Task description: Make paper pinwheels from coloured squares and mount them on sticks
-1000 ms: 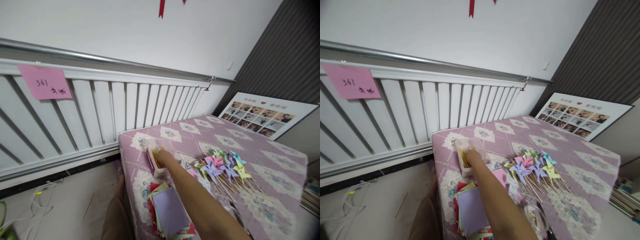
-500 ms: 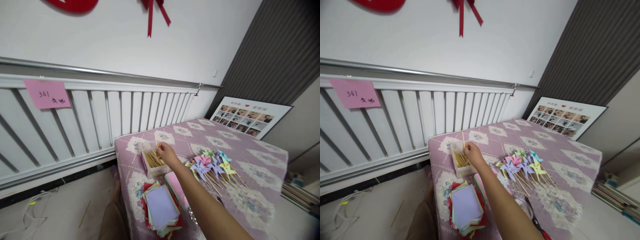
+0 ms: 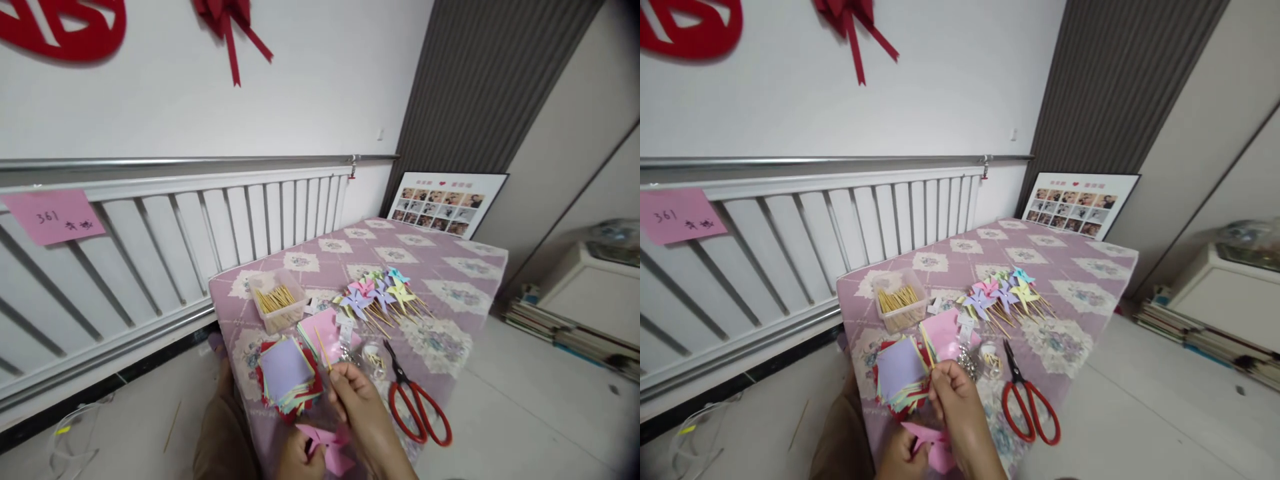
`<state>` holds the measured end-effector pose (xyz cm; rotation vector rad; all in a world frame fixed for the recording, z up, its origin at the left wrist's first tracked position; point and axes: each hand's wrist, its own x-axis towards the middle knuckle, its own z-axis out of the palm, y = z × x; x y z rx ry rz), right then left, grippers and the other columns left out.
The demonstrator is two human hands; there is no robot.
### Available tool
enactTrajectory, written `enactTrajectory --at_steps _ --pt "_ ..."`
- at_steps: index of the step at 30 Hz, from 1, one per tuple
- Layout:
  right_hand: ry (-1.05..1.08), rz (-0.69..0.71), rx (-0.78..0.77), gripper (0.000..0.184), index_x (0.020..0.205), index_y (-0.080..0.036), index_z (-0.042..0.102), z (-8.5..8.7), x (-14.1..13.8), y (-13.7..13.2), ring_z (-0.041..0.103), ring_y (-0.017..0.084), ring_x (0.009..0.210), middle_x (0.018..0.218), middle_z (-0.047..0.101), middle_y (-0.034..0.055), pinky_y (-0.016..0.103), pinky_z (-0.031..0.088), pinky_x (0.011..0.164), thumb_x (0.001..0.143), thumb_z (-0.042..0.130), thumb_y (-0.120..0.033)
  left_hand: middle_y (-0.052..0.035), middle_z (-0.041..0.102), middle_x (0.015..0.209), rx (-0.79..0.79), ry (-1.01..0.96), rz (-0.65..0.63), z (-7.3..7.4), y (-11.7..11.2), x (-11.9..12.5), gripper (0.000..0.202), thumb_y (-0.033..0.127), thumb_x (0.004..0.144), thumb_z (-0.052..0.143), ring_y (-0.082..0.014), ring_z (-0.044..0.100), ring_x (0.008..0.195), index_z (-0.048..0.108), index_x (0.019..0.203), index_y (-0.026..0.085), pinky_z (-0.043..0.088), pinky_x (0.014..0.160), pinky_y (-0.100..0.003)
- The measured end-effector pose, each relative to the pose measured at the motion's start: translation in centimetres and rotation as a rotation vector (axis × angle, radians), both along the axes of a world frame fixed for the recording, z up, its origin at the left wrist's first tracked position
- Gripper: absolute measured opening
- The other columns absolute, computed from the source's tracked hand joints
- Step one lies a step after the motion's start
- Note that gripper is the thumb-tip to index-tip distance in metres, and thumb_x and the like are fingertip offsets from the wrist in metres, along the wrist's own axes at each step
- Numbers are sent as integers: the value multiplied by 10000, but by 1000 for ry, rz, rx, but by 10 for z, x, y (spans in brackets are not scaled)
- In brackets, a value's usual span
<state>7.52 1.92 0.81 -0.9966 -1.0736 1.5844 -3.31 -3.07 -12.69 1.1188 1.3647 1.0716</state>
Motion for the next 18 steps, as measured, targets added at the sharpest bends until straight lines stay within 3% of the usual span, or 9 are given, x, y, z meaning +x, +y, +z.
enactTrajectory --at_steps 4,8,11,15,18 --pt "-11 1 -8 433 646 -198 473 -3 18 -25 213 37 365 473 408 -102 178 149 374 785 607 -585 -52 697 764 37 57 67 -7 -1 0 162 238 692 609 -227 614 745 683 817 166 463 722 -326" --pt "-36 -39 37 425 651 -197 478 4 34 -35 231 42 379 494 422 -90 180 150 379 792 605 -578 -10 631 623 -49 -31 129 7 -3 -2 157 283 664 625 -165 538 583 659 758 161 404 586 -277" --pt "-66 -41 63 399 667 -199 488 6 43 -39 262 51 404 524 450 -75 182 163 388 808 601 -555 21 563 562 -50 -264 192 29 -4 -2 147 303 651 668 -131 489 523 631 708 173 384 550 -258" --pt "-123 -19 110 393 670 -204 494 5 50 -44 278 63 424 536 445 -67 190 187 396 832 567 -554 20 624 669 9 -675 283 70 -1 -6 187 245 643 731 -122 551 595 632 788 181 428 594 -247" --pt "-138 -19 122 393 673 -207 489 5 53 -47 265 65 425 545 443 -63 196 181 395 842 546 -556 -1 670 793 78 -872 215 102 4 -9 216 187 652 751 -131 619 715 634 834 181 481 696 -258"
